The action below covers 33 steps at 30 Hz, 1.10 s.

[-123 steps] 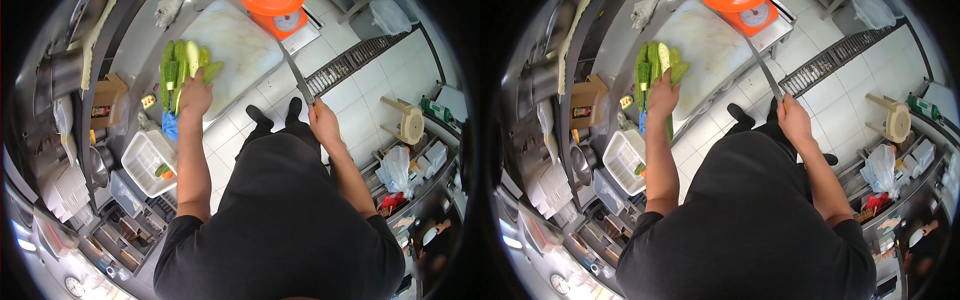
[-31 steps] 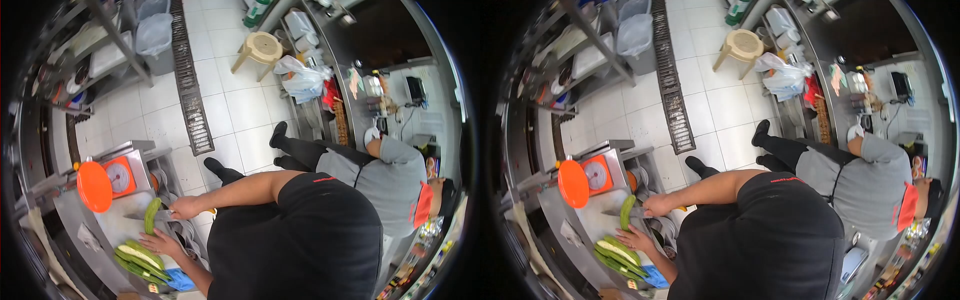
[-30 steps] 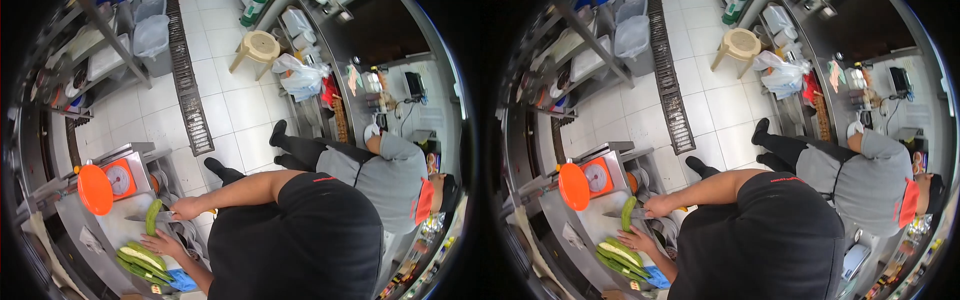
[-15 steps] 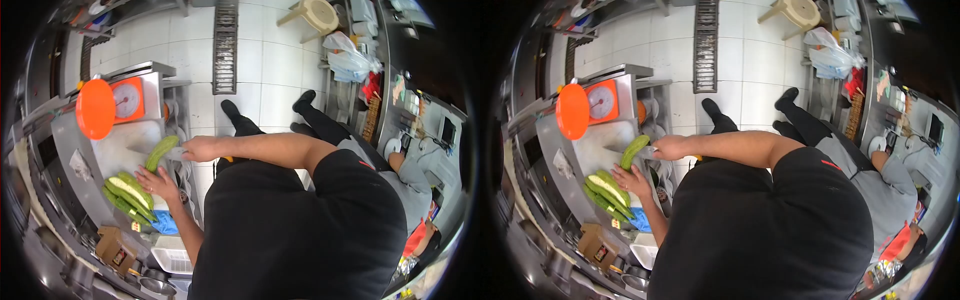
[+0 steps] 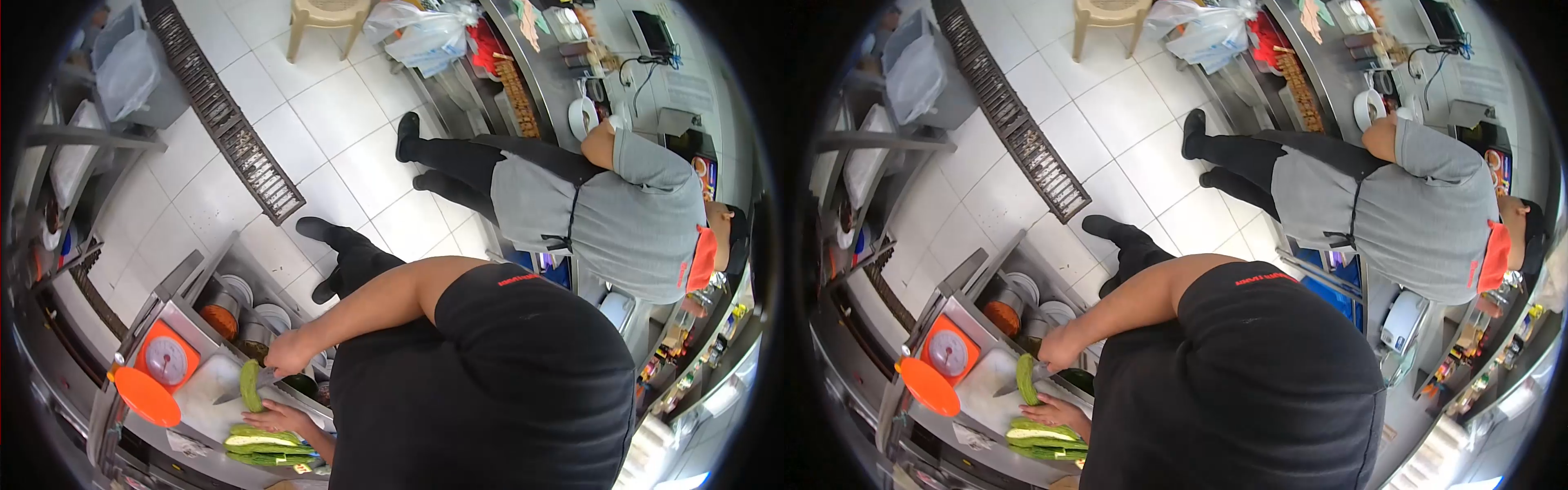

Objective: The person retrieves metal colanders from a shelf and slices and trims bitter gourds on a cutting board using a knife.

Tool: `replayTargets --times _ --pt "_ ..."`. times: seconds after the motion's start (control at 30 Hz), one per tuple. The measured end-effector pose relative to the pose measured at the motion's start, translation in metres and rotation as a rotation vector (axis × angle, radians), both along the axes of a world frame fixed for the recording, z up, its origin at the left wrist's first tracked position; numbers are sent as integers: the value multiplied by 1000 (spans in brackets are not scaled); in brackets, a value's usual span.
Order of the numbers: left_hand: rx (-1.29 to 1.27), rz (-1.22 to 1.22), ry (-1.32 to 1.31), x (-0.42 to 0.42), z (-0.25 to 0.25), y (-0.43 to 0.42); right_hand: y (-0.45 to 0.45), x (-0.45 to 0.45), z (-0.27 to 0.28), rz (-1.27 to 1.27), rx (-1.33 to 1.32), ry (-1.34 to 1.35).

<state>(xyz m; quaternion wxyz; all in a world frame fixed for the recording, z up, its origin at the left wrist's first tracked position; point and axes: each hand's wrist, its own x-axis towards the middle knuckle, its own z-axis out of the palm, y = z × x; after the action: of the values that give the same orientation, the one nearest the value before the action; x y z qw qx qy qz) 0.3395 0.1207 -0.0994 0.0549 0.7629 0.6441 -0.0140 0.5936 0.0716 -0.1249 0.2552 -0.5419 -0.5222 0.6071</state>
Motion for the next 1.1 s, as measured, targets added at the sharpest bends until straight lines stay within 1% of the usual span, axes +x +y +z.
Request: replayTargets --times 0.17,0.23,0.27,0.33,0.37,0.4,0.43,0.47,0.5,0.53,0.57,0.63,0.77,0.9,1.0,1.03,1.1 --pt "-40 -10 21 -5 2 4 2 4 -5 26 48 19" --pt "-20 -27 5 0 4 3 3 9 -4 36 28 22" --pt "-7 -27 0 4 6 0 3 10 -3 50 20 25" --pt "83 -160 -24 -4 2 5 2 10 -7 67 38 18" --pt "123 -142 -1 3 4 -1 -2 8 -14 44 78 34" --pt "110 -143 -42 6 -1 -4 -7 23 0 35 119 40" --pt "155 -159 -48 -21 -23 -7 -1 20 -11 154 139 66" --pt "102 -98 -127 -17 -23 -13 -6 23 -2 40 89 56" --pt "10 -31 -157 -12 -18 -13 3 26 3 162 -5 38" --pt "0 -43 -125 0 -7 -12 6 34 16 101 -16 51" --pt "16 -62 -88 -2 -3 -6 13 39 28 129 -29 -5" --pt "17 29 -76 14 13 -6 18 31 34 130 -36 -77" --pt "37 57 -96 13 7 -4 20 16 23 133 11 -166" --pt "11 85 -114 18 10 -5 23 20 26 132 14 -120" --pt "29 94 -132 21 12 -6 23 16 30 124 -48 -80" --pt "28 102 -148 21 13 -5 29 16 43 155 -198 -92" --pt "26 109 -146 21 12 -4 26 12 37 147 -167 -111"
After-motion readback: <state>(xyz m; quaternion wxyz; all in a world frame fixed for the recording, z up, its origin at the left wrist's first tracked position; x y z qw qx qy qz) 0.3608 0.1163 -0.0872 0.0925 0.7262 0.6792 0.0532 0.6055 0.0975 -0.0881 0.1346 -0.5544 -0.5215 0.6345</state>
